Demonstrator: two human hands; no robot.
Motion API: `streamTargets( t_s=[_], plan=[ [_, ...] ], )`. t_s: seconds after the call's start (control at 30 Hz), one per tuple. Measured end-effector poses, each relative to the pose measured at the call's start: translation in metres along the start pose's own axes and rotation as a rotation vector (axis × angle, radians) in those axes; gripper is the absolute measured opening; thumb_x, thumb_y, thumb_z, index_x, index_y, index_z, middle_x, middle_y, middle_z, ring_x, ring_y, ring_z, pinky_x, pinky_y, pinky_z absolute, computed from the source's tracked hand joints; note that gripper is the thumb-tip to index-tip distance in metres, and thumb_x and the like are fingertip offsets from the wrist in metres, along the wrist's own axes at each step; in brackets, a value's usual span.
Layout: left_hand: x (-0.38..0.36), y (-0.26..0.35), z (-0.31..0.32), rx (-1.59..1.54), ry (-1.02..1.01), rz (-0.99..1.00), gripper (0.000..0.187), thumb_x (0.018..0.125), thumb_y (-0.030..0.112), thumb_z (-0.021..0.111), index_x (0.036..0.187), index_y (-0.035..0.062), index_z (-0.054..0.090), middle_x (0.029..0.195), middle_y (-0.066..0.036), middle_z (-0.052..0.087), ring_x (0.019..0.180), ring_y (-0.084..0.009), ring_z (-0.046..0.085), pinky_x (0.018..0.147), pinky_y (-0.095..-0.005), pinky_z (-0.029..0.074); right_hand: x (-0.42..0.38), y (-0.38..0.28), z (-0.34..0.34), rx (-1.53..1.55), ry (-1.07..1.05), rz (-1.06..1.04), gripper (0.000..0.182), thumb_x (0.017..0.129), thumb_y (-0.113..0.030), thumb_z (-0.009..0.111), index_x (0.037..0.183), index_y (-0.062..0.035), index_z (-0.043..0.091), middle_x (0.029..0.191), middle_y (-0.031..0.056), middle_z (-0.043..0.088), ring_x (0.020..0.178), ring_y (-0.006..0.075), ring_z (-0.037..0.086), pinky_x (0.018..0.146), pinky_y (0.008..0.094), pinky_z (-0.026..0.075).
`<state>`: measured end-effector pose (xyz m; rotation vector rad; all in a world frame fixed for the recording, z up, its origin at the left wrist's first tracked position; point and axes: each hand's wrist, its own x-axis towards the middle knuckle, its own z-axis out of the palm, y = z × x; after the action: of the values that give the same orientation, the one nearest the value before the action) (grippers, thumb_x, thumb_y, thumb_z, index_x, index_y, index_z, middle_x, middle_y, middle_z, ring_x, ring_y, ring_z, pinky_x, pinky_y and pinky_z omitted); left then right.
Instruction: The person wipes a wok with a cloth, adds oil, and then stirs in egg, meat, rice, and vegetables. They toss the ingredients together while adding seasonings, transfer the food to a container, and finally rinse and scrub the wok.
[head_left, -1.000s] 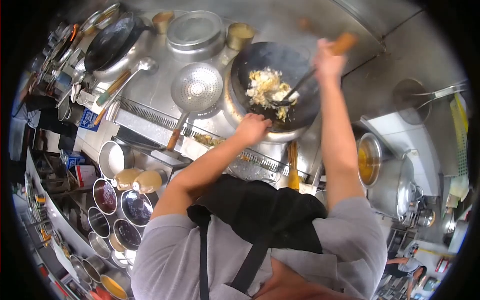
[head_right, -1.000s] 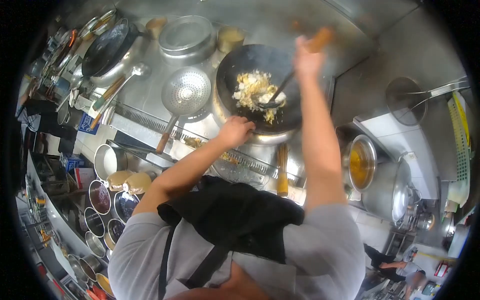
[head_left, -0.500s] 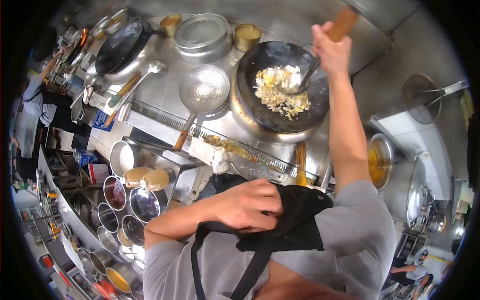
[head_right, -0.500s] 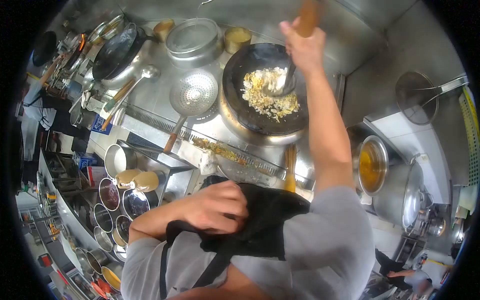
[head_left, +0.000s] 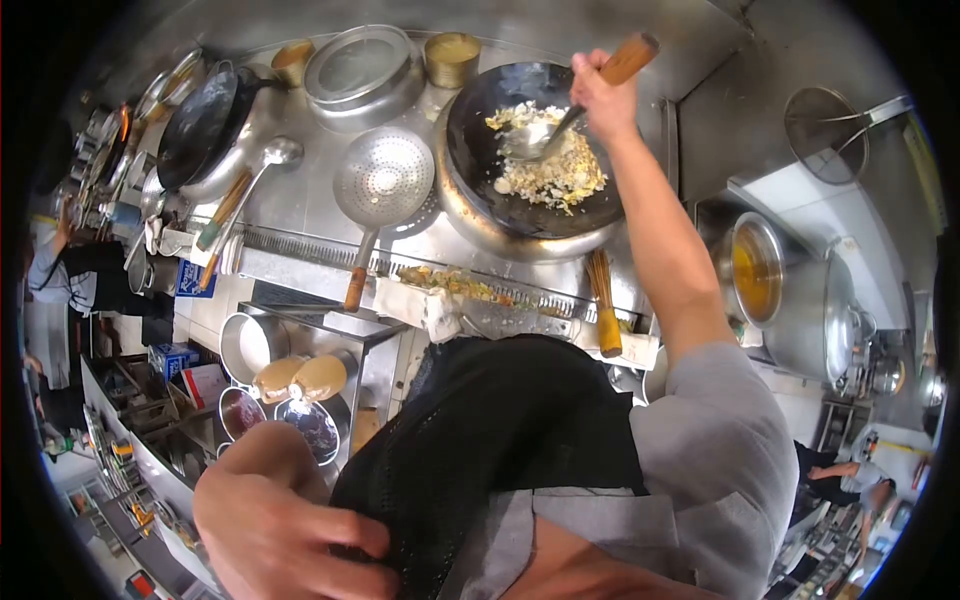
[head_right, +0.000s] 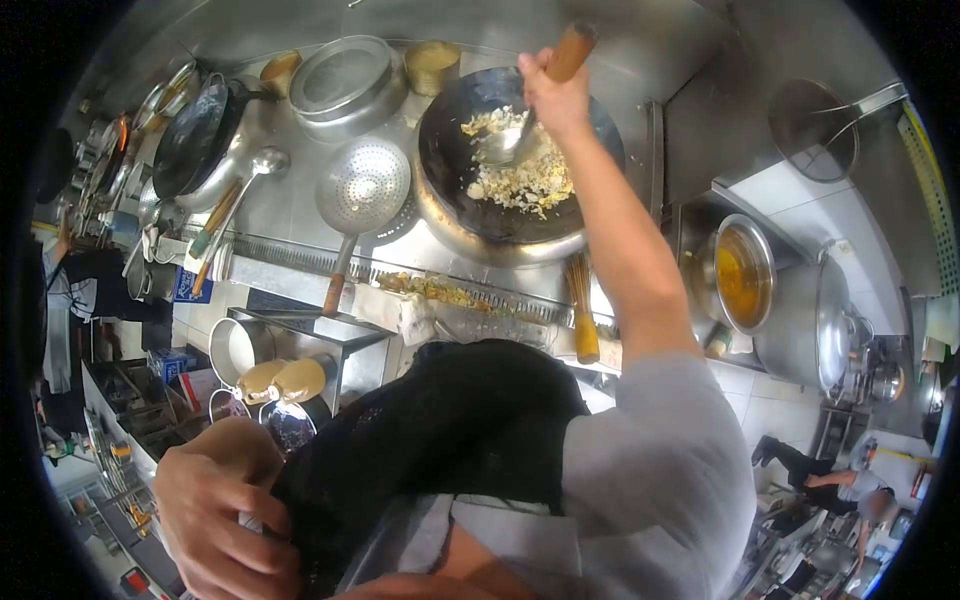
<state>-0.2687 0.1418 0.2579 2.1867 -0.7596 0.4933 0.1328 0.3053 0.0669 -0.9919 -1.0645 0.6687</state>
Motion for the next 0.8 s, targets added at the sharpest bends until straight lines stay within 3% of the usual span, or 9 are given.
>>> streamTargets(
  t_s=[0.07, 0.13, 0.2, 0.33, 0.43, 0.53, 0.6, 0.73, 0.8],
  plan=[
    [-0.003, -0.007, 0.0, -0.024, -0.048, -0.007, 0.039, 0.09, 0.036, 0.058, 0.064, 0.0076, 0.06, 0.073, -0.006, 0.06, 0.076, -0.0226, 0.064, 0.069, -0.0339, 0.047, -0.02, -0.057, 0.013, -0.038, 0.027, -0.006, 0.026, 0.089, -0.009, 0.065, 0.072, -0.0092, 0.045, 0.054, -0.0006, 0.042, 0.043, 0.0094, 0.038, 0.042, 0.0255, 0.032],
    [-0.008, -0.022, 0.0, -0.128, -0.128, -0.05, 0.017, 0.088, 0.013, 0.051, 0.072, 0.0144, 0.058, 0.079, 0.001, 0.059, 0.072, -0.0125, 0.058, 0.074, -0.0328, 0.044, -0.037, -0.072, 0.022, -0.078, 0.054, -0.009, 0.026, 0.089, -0.008, 0.065, 0.072, -0.0089, 0.044, 0.054, -0.0007, 0.042, 0.043, 0.0092, 0.037, 0.041, 0.0256, 0.032],
    [-0.019, -0.039, 0.009, -0.237, -0.039, -0.05, 0.017, 0.089, 0.019, 0.057, 0.076, 0.0112, 0.065, 0.081, 0.0, 0.061, 0.072, -0.0143, 0.058, 0.073, -0.0334, 0.045, -0.053, -0.049, 0.025, 0.062, 0.111, -0.053, 0.027, 0.088, -0.01, 0.066, 0.072, -0.0077, 0.045, 0.054, -0.0013, 0.042, 0.042, 0.0087, 0.036, 0.041, 0.0263, 0.032],
    [-0.051, -0.102, 0.035, -0.343, 0.379, 0.072, 0.029, 0.085, 0.03, 0.07, 0.088, 0.0018, 0.07, 0.084, -0.007, 0.065, 0.073, -0.019, 0.061, 0.068, -0.033, 0.046, -0.02, -0.008, -0.003, -0.05, 0.157, -0.109, 0.029, 0.091, -0.01, 0.063, 0.07, -0.0072, 0.044, 0.054, 0.0003, 0.042, 0.043, 0.009, 0.036, 0.041, 0.0269, 0.031],
    [-0.081, -0.157, 0.068, -0.365, 0.632, -0.616, 0.024, 0.085, 0.023, 0.069, 0.093, 0.0005, 0.068, 0.089, -0.01, 0.067, 0.082, -0.0254, 0.064, 0.075, -0.0347, 0.049, -0.053, -0.079, 0.01, -0.025, 0.163, -0.124, 0.03, 0.091, -0.01, 0.062, 0.068, -0.0074, 0.043, 0.053, 0.0006, 0.042, 0.043, 0.0091, 0.037, 0.042, 0.0263, 0.033],
    [-0.082, -0.246, 0.107, -0.085, 0.604, -0.889, 0.015, 0.088, 0.013, 0.063, 0.095, 0.0004, 0.066, 0.094, -0.011, 0.066, 0.09, -0.024, 0.063, 0.084, -0.0363, 0.048, -0.052, -0.036, 0.014, 0.041, 0.288, -0.037, 0.02, 0.09, -0.006, 0.063, 0.079, -0.006, 0.047, 0.054, -0.0006, 0.041, 0.045, 0.0096, 0.04, 0.043, 0.0249, 0.032],
    [-0.081, -0.303, 0.137, 0.42, 0.632, -0.757, 0.012, 0.086, 0.013, 0.064, 0.092, 0.0031, 0.066, 0.087, -0.011, 0.064, 0.086, -0.0274, 0.062, 0.084, -0.0374, 0.047, -0.026, 0.012, -0.011, 0.05, 0.151, -0.083, 0.02, 0.089, -0.006, 0.064, 0.079, -0.0062, 0.047, 0.056, -0.0013, 0.041, 0.046, 0.0088, 0.04, 0.043, 0.0254, 0.033],
    [-0.078, -0.372, 0.169, 0.662, 0.583, -0.771, 0.012, 0.084, 0.018, 0.064, 0.084, 0.0062, 0.065, 0.08, -0.011, 0.061, 0.081, -0.0309, 0.059, 0.08, -0.0413, 0.045, -0.039, -0.07, -0.006, 0.004, 0.317, -0.09, 0.02, 0.089, -0.008, 0.065, 0.077, -0.0053, 0.049, 0.056, -0.0012, 0.041, 0.044, 0.0078, 0.037, 0.041, 0.0264, 0.032],
    [-0.085, -0.387, 0.189, 0.778, 0.419, -0.926, 0.015, 0.085, 0.023, 0.063, 0.079, 0.0095, 0.064, 0.075, -0.008, 0.06, 0.079, -0.0295, 0.059, 0.076, -0.042, 0.044, -0.059, -0.079, -0.022, 0.028, 0.261, -0.161, 0.017, 0.09, -0.007, 0.064, 0.081, -0.0054, 0.049, 0.056, -0.001, 0.041, 0.043, 0.0081, 0.036, 0.04, 0.0267, 0.031]
  ],
)
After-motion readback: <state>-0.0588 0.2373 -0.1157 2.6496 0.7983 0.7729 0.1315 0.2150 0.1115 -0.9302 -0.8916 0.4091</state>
